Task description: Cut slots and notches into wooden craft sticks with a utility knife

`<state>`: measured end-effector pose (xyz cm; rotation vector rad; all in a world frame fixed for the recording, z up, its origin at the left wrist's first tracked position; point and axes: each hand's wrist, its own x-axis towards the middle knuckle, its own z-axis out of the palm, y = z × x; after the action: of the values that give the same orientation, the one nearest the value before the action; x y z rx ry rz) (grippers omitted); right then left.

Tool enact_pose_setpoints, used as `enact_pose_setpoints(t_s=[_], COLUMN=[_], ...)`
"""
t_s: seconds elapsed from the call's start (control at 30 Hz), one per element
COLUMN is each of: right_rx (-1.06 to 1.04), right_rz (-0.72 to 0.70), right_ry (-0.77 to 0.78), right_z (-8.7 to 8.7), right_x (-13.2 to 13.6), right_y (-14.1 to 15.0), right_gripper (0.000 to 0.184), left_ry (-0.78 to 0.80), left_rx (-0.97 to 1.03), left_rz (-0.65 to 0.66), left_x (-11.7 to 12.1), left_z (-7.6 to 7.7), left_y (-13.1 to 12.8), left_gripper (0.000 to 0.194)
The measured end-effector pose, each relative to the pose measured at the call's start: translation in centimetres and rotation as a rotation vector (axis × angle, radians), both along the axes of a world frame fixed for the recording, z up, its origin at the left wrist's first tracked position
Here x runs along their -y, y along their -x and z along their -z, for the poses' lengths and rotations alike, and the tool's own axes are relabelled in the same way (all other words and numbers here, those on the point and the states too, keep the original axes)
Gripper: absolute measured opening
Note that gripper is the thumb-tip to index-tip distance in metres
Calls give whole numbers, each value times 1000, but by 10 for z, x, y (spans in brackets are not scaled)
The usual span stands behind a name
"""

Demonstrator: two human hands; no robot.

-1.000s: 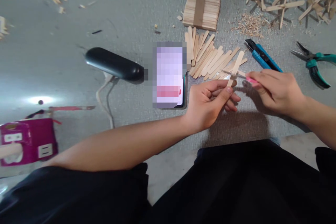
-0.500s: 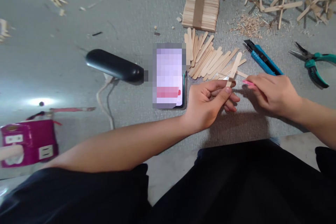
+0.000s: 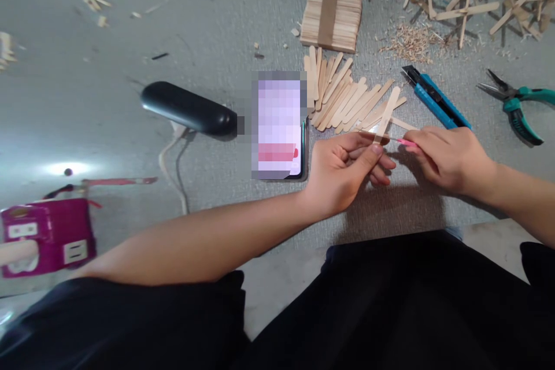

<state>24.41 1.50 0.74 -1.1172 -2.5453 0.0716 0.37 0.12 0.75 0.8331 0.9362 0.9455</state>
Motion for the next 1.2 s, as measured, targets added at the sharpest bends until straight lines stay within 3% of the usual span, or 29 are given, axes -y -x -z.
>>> enact_pose_setpoints(t_s=[0.1, 0.33, 0.57, 0.67, 0.8, 0.93, 1.07, 1.2], right_rx=[-3, -239, -22, 19, -69, -203, -163, -83], right_rz=[-3, 78, 85, 19, -16, 71, 99, -4], right_ry=[37, -86, -44, -39, -43, -70, 21, 132], right_z=[0, -8, -4, -4, -6, -8, -7, -5], right_x=[1, -11, 0, 5, 5, 2, 1, 7], right_y=[0, -8, 1, 4, 4, 1, 1, 5], right_gripper=[42, 26, 37, 39, 35, 28, 31, 36], left_ry=[-5, 15, -13, -39, -49, -16, -8, -22], left_rx=[4, 27, -2, -20, -25, -26, -68, -93], left_rz=[6, 13, 16, 18, 21, 21, 33, 33], left_x=[-1, 1, 0, -1, -1, 1, 1, 1], left_z=[0, 1, 2, 2, 1, 2, 1, 1], left_y=[1, 2, 2, 2, 1, 1, 3, 3], left_gripper=[34, 30, 33, 33, 38, 44, 43, 40])
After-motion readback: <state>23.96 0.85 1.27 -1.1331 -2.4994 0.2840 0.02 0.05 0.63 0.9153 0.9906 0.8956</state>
